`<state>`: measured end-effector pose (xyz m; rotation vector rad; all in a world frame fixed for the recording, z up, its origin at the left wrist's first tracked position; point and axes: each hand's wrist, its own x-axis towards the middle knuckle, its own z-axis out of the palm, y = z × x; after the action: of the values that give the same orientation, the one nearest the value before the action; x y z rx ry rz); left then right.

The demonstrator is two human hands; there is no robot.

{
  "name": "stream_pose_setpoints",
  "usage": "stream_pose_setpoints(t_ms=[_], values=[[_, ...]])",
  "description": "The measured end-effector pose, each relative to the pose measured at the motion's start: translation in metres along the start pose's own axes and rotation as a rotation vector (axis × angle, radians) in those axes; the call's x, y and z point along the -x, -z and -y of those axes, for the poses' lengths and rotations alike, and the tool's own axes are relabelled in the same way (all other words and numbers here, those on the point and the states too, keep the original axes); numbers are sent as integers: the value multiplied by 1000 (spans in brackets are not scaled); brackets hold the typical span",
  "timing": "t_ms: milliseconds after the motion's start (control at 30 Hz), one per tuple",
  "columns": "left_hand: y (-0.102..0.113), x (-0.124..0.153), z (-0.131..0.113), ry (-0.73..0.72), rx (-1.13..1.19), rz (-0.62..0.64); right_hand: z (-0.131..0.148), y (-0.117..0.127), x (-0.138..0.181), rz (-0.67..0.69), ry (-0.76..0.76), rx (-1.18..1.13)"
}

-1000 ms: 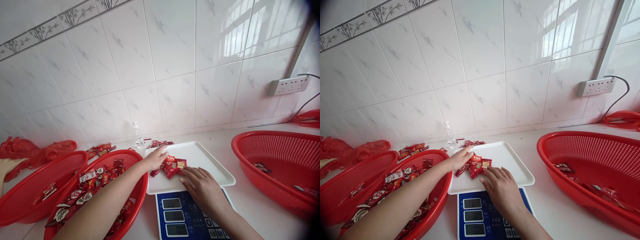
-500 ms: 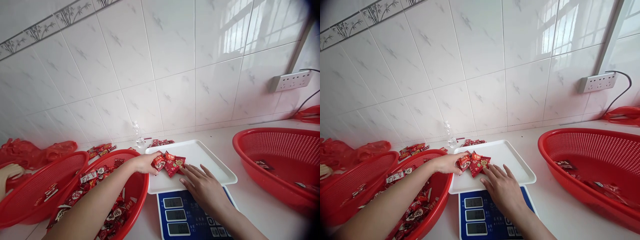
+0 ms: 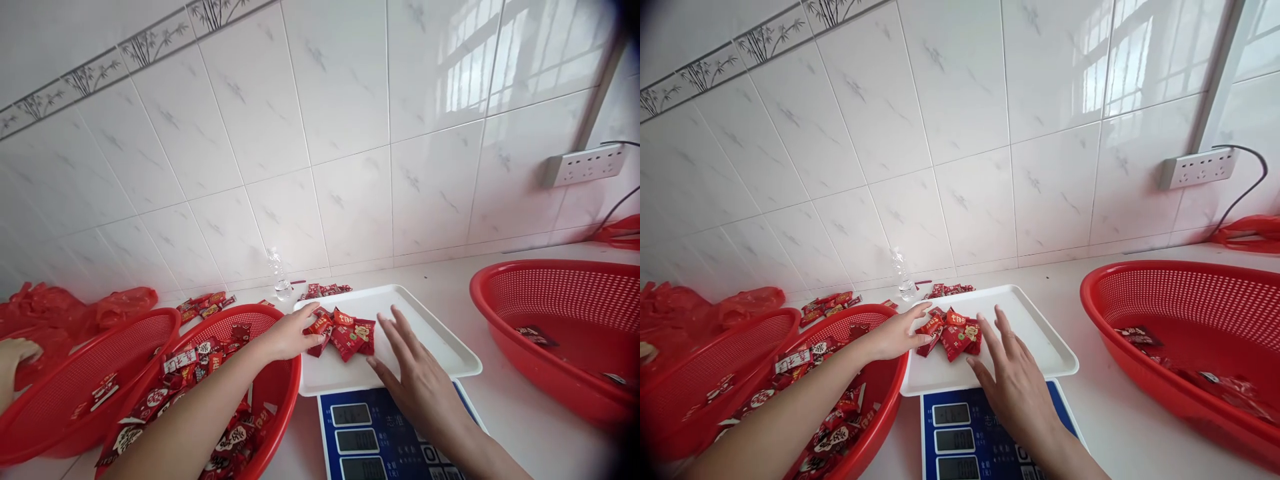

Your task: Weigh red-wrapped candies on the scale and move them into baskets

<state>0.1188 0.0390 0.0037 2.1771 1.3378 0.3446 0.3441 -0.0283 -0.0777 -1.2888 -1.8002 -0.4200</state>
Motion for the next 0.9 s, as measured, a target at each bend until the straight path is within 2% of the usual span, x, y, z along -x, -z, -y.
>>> stream_pose_setpoints(t_ms=[67,167,267,367,533,667,900], values=[[2,8,-4,25,-36,-48,4,4,-2,-99,-48,-61],[6,22,0,78,-82,-87,8,10,-2,-187,-24,-140],[13,37,17,113,-131,-119,10,12,-2,-204,-11,-164],[21,50,42,220,-195,-125,10,11,-1,-191,-29,-166],[34,63,84,426,-319,-48,11,11,0,-208,-21,-165],[36,67,111,507,-402,24,11,12,0,-228,-13,-162],[24,64,128,529,-540,112,10,12,-1,-236,16,-186]])
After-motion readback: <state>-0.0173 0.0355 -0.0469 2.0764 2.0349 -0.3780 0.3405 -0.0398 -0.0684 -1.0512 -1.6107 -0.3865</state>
